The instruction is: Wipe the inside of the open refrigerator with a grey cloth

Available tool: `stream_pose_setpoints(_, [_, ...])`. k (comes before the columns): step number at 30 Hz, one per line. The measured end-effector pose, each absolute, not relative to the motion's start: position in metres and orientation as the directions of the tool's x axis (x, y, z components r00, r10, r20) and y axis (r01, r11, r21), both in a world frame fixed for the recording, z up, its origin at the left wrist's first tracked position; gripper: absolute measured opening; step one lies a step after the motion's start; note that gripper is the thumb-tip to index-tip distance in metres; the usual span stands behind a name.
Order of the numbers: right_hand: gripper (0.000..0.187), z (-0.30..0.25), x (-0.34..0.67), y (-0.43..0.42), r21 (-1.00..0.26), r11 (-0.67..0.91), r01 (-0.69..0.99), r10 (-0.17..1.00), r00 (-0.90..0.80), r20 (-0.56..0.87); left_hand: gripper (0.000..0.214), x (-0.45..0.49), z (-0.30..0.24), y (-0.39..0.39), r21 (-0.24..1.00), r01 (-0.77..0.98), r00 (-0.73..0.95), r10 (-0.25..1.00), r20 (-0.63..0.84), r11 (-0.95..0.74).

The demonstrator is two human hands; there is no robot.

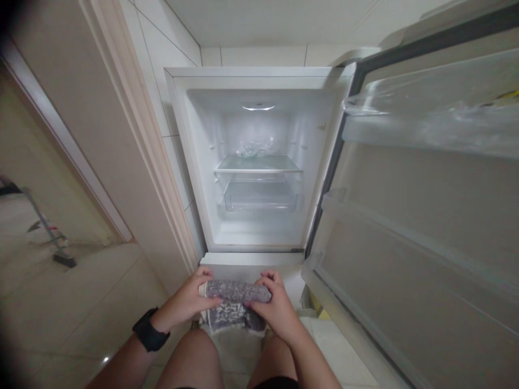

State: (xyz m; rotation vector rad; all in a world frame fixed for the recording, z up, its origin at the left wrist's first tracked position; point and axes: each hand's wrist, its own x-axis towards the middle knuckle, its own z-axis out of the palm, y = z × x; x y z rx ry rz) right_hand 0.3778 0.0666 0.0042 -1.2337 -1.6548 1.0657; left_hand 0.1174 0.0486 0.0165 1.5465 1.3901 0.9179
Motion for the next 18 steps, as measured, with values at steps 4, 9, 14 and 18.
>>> stream_pose_setpoints(4, [0.056,0.001,0.368,0.06,-0.899,-0.284,-0.333,0.949,-0.232,-0.214,0.054,0.131,0.006,0.04,0.871,-0.388,0.229,0.947,-0.226,0.301])
stream_pose_setpoints(9, [0.064,-0.028,0.358,0.049,-0.685,-0.484,-0.545,0.875,-0.288,-0.389,0.068,0.151,-0.01,0.03,0.831,-0.414,0.246,0.925,-0.29,0.371])
stream_pose_setpoints(14, [0.073,-0.08,0.366,0.032,-0.454,-0.719,-0.526,0.695,-0.538,-0.477,0.063,0.156,-0.011,0.032,0.822,-0.453,0.213,0.937,-0.276,0.345])
stream_pose_setpoints(18, [0.061,-0.097,0.366,0.022,-0.539,-0.652,-0.533,0.757,-0.493,-0.428,0.06,0.159,-0.009,0.035,0.8,-0.464,0.244,0.923,-0.298,0.38])
